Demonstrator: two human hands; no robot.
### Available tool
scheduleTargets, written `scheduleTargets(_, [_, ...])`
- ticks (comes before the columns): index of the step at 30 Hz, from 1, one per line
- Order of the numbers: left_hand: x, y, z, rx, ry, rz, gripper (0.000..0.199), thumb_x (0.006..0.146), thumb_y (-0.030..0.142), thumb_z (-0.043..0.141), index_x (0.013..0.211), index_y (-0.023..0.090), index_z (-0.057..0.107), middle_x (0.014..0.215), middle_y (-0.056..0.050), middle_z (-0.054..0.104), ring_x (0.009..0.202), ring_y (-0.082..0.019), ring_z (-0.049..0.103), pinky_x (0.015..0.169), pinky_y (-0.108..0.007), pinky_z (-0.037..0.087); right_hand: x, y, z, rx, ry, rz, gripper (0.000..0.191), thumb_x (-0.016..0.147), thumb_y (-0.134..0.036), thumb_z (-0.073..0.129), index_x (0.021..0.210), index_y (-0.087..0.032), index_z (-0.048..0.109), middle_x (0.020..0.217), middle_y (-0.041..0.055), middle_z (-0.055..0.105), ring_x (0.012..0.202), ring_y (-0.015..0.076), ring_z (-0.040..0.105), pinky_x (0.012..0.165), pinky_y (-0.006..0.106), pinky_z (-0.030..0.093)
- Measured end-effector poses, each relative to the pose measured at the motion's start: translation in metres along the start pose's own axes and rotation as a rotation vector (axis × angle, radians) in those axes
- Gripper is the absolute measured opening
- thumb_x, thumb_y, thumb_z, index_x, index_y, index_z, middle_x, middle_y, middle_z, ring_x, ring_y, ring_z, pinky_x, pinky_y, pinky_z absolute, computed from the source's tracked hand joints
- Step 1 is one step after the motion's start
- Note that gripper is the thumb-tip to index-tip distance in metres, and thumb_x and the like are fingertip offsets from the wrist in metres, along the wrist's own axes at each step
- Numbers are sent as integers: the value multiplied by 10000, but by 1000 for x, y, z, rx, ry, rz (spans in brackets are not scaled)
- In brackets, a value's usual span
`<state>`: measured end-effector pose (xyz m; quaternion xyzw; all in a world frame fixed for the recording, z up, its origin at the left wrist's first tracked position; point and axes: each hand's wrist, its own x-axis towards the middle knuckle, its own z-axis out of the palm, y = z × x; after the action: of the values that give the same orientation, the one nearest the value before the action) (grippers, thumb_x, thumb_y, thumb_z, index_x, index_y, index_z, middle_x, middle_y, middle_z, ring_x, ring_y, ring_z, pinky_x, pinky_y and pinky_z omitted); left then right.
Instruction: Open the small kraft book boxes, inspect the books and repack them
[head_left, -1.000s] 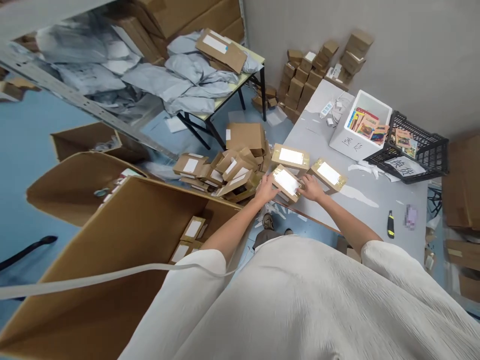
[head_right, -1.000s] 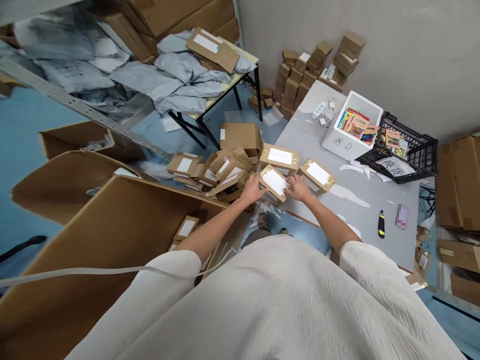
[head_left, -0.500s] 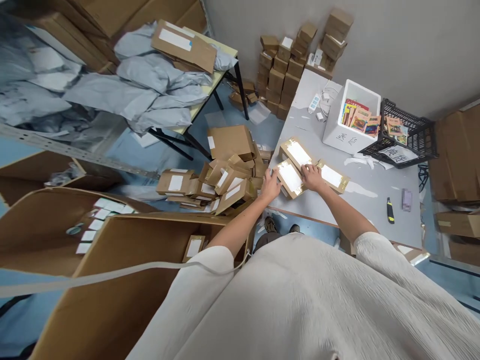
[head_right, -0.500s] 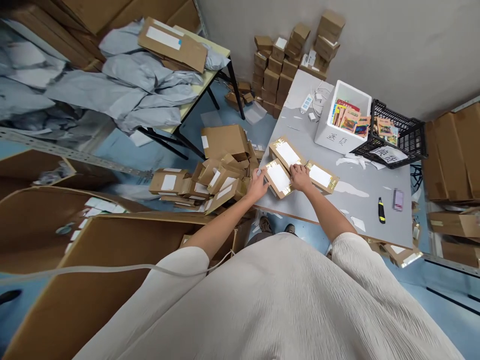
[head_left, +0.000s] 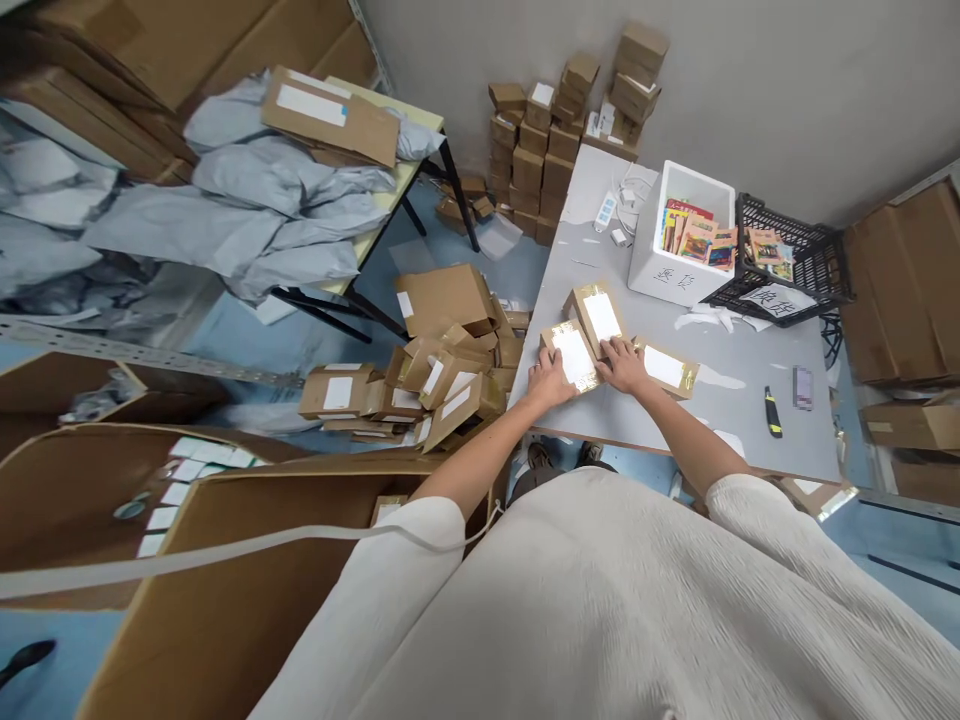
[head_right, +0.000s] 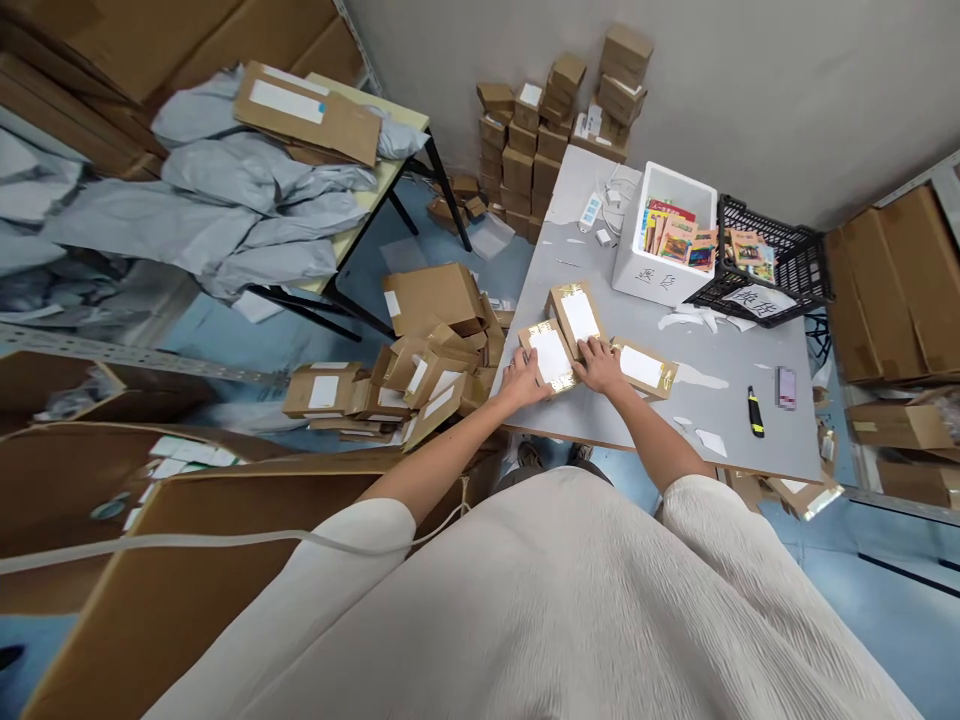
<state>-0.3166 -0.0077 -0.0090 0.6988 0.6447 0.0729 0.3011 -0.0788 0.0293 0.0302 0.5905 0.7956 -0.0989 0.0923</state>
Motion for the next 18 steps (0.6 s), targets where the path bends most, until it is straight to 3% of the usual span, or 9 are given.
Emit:
scheduleTargets(4, [20, 2, -8, 34, -67, 38, 1245, 792, 599, 932, 1781, 187, 298, 1833, -263, 255, 1633, -518, 422, 1306, -520, 367, -8, 13, -1, 6, 13, 14, 698, 1138, -479, 362, 1786, -226, 418, 1830, 199, 410, 1586, 435, 395, 1255, 652, 314])
scheduleTargets(9, [37, 0, -17, 93, -92, 46, 1112, 853, 540, 919, 1761, 218, 363, 1890, -241, 204, 1685, -490, 363, 1331, -536, 357, -1, 26, -2, -16, 16, -7, 689, 1099, -368, 408, 1769, -210, 439, 1796, 200, 446, 1539, 433, 424, 1261, 633, 305])
scheduleTargets(14, [50, 0, -20, 82, -28, 58, 786, 976, 418, 783, 1682, 195, 521, 1877, -222, 291, 1644, -472, 452, 1327, -566, 417, 4, 36, 0, -16, 35, -22, 712, 1079, -345, 473, 1780, -229, 420, 1765, 209, 471, 1516, 446, 418, 1256, 636, 297])
scheduleTargets(18, [64, 5, -15, -43, -9, 61, 767, 995, 385, 727, 1710, 203, 517, 1890, -184, 310, 1646, -449, 481, 1341, -554, 439, 3, 45, 2, 9, 45, -63, 695, 1073, -327, 477, 1761, -232, 460, 1716, 212, 515, 1523, 440, 414, 1266, 635, 296])
